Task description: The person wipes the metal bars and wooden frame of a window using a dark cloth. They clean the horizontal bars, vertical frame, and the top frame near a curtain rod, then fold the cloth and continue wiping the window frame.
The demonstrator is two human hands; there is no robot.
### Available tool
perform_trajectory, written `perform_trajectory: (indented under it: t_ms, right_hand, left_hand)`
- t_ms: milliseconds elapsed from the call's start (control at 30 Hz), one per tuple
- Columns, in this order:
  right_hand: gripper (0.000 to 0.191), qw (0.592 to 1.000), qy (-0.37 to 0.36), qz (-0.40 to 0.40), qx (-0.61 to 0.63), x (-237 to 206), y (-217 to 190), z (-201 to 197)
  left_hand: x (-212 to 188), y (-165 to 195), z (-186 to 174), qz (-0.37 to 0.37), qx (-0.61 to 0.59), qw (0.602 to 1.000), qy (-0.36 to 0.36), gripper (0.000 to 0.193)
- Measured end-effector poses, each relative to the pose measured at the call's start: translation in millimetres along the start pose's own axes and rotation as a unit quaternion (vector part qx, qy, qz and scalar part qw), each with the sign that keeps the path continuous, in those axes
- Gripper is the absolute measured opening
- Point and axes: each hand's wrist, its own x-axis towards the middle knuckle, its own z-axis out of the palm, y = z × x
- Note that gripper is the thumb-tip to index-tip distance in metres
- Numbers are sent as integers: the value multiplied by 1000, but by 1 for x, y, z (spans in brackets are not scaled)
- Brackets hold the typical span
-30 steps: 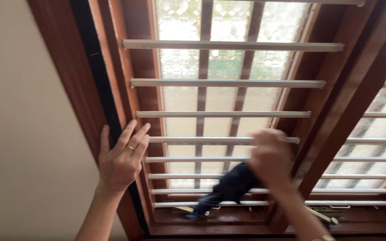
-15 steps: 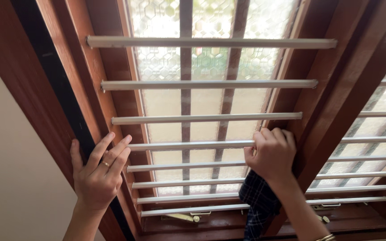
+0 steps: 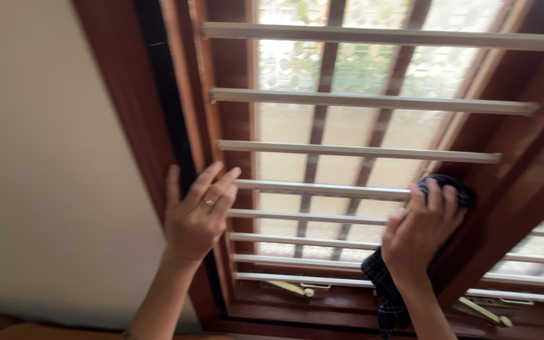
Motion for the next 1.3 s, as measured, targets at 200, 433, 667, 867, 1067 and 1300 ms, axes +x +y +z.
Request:
perform_trajectory:
  t_ms: [200, 433, 667, 867, 1067, 1300]
  right_hand:
    - [56, 972, 45, 72, 218, -37, -18, -21]
    - [56, 935, -79, -127, 323, -45, -139, 7]
    - [62, 953, -77, -270, 114, -16, -219, 24]
    - [39, 907, -291, -295, 80, 22, -226, 24]
    - [38, 857, -426, -287, 29, 50, -236, 24]
    - [31, 964, -133, -224, 56, 48, -245, 4]
  left_hand:
    - [-1, -2, -2, -3, -18, 1000, -5, 10]
    - [-2, -5, -5, 3, -20, 1000, -11, 10]
    - [-3, -6, -5, -4, -45, 999, -6, 11]
    - [-4, -6, -3, -8, -44, 999, -11, 12]
    - [4, -4, -9, -10, -44, 999, -21, 13]
    - [20, -4, -23, -1, -50, 999, -17, 15]
